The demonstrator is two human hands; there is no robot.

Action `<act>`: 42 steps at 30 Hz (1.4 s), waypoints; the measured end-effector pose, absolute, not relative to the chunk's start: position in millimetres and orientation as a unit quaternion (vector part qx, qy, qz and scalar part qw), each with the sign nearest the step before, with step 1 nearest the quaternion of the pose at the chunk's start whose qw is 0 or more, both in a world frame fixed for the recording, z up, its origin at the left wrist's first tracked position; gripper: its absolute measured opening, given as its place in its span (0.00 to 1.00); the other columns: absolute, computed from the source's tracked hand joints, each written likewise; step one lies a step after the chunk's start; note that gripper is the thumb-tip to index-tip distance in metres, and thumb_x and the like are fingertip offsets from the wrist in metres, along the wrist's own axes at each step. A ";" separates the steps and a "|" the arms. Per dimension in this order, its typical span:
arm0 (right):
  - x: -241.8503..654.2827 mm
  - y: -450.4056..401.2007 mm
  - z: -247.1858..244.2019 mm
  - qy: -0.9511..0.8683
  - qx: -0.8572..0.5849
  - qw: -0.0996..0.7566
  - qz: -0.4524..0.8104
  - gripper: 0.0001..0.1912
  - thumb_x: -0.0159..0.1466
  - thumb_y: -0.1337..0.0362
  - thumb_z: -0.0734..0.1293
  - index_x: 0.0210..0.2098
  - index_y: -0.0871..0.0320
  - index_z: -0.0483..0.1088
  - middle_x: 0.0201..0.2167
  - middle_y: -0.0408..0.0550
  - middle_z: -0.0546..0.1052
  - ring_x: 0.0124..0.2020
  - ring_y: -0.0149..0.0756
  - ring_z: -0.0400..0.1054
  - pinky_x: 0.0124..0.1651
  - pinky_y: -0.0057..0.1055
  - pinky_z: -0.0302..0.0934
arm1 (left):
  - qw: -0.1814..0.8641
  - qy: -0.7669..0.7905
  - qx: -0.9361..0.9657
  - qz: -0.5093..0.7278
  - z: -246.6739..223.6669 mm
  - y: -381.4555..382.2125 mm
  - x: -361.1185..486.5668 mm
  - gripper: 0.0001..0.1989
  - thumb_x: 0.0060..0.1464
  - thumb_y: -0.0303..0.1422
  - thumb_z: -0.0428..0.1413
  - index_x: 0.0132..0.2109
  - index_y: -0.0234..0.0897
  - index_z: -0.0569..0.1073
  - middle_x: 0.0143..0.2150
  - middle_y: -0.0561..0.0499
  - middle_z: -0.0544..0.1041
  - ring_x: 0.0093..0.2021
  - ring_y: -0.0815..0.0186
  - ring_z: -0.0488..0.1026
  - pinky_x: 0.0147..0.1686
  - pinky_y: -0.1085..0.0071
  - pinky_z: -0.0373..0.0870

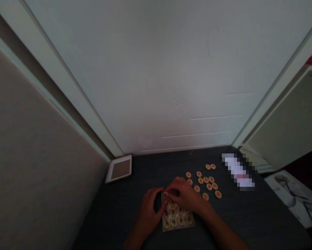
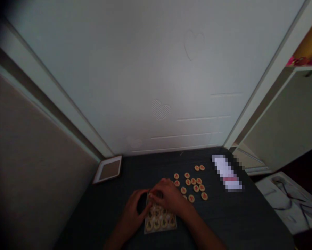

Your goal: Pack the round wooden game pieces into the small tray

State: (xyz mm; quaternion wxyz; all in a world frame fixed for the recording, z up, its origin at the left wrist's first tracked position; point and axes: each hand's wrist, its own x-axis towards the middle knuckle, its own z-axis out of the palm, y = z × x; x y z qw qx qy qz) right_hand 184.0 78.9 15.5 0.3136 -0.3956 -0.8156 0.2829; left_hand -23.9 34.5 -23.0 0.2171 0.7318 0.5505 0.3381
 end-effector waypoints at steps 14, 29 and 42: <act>174.2 79.2 4.5 -0.831 -0.409 0.303 0.225 0.04 0.61 0.68 0.72 0.33 0.53 0.73 0.34 0.44 0.77 0.41 0.39 0.67 0.47 0.35 0.59 | 0.221 0.539 0.735 0.346 -14.6 36.4 -21.2 0.13 0.59 0.35 0.57 0.51 0.44 0.73 0.50 0.45 0.78 0.51 0.54 0.75 0.52 0.53 0.72; 264.3 35.4 20.2 -0.716 -0.546 0.409 0.148 0.06 0.67 0.58 0.66 0.36 0.50 0.73 0.35 0.48 0.78 0.39 0.44 0.71 0.46 0.43 0.65 | 0.197 0.536 0.751 0.332 -13.3 41.3 -19.1 0.09 0.60 0.35 0.57 0.46 0.46 0.77 0.50 0.48 0.80 0.52 0.55 0.75 0.54 0.54 0.69; 340.7 -20.2 -38.8 -0.667 -0.633 0.386 0.072 0.13 0.68 0.56 0.64 0.49 0.51 0.73 0.46 0.53 0.77 0.48 0.48 0.72 0.52 0.48 0.68 | 0.181 0.530 0.755 0.341 -14.4 40.8 -19.0 0.09 0.60 0.36 0.56 0.47 0.46 0.77 0.53 0.48 0.78 0.53 0.55 0.75 0.55 0.54 0.70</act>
